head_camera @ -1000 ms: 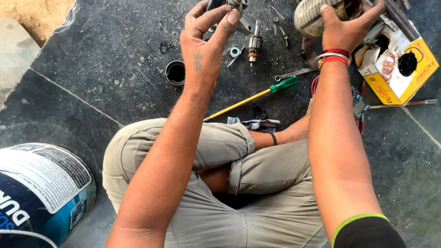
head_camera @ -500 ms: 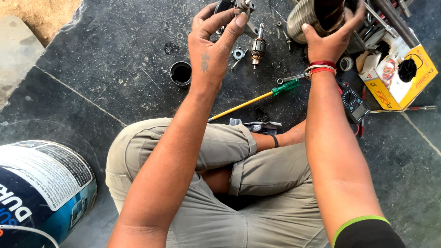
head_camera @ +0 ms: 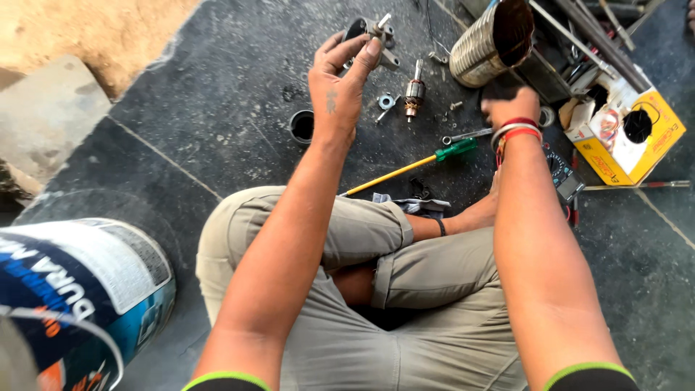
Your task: The person dismantles a motor component, wipes the internal armature, and reassembles the casing by hand and with a screwdriver.
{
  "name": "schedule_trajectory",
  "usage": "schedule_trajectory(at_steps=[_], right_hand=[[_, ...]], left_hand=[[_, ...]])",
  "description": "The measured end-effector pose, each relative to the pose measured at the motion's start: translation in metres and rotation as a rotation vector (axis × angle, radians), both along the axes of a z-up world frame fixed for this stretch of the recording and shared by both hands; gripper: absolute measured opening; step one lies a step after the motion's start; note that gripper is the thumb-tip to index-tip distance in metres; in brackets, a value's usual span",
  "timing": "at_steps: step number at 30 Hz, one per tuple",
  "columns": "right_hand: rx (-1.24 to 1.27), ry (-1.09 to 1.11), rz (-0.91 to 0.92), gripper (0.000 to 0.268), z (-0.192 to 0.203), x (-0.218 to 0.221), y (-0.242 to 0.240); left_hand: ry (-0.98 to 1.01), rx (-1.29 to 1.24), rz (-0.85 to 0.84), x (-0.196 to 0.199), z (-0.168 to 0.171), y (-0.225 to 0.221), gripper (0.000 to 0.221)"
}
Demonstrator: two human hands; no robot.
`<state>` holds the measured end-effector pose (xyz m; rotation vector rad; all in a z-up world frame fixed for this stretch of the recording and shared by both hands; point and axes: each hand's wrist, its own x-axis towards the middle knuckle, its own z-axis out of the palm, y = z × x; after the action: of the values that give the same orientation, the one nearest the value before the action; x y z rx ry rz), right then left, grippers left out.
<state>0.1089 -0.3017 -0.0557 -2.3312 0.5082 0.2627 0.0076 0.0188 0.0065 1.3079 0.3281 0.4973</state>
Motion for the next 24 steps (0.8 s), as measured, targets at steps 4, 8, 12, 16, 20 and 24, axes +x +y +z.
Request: schedule_trajectory(at_steps=[4,8,12,16,20,24], right_hand=[[-0.121,0.347,0.467,0.024,0.027,-0.04,0.026],[-0.276,0.303,1.13,0.028,0.015,-0.093,0.066],[-0.41,0.558,1.183,0.041,0.002,-0.133,0.085],[-0.428,0.554,1.161,0.031,0.002,-0.145,0.091],[-0.513,0.387,1.086,0.025,0.016,-0.153,0.098],[-0.49,0.307,0.943,0.022,0.025,-0.159,0.096]], left_hand=[[0.078,-0.218,-0.022,-0.011,0.017,0.005,0.04],[0.117,-0.253,-0.089,-0.041,0.046,0.013,0.041],[0.104,0.207,-0.135,-0.087,0.065,0.026,0.039],[0.101,0.149,-0.135,-0.103,0.065,0.018,0.035],[0.204,-0.007,-0.111,-0.1,0.061,0.015,0.033],[0.126,-0.248,-0.135,-0.097,0.054,0.015,0.034]])
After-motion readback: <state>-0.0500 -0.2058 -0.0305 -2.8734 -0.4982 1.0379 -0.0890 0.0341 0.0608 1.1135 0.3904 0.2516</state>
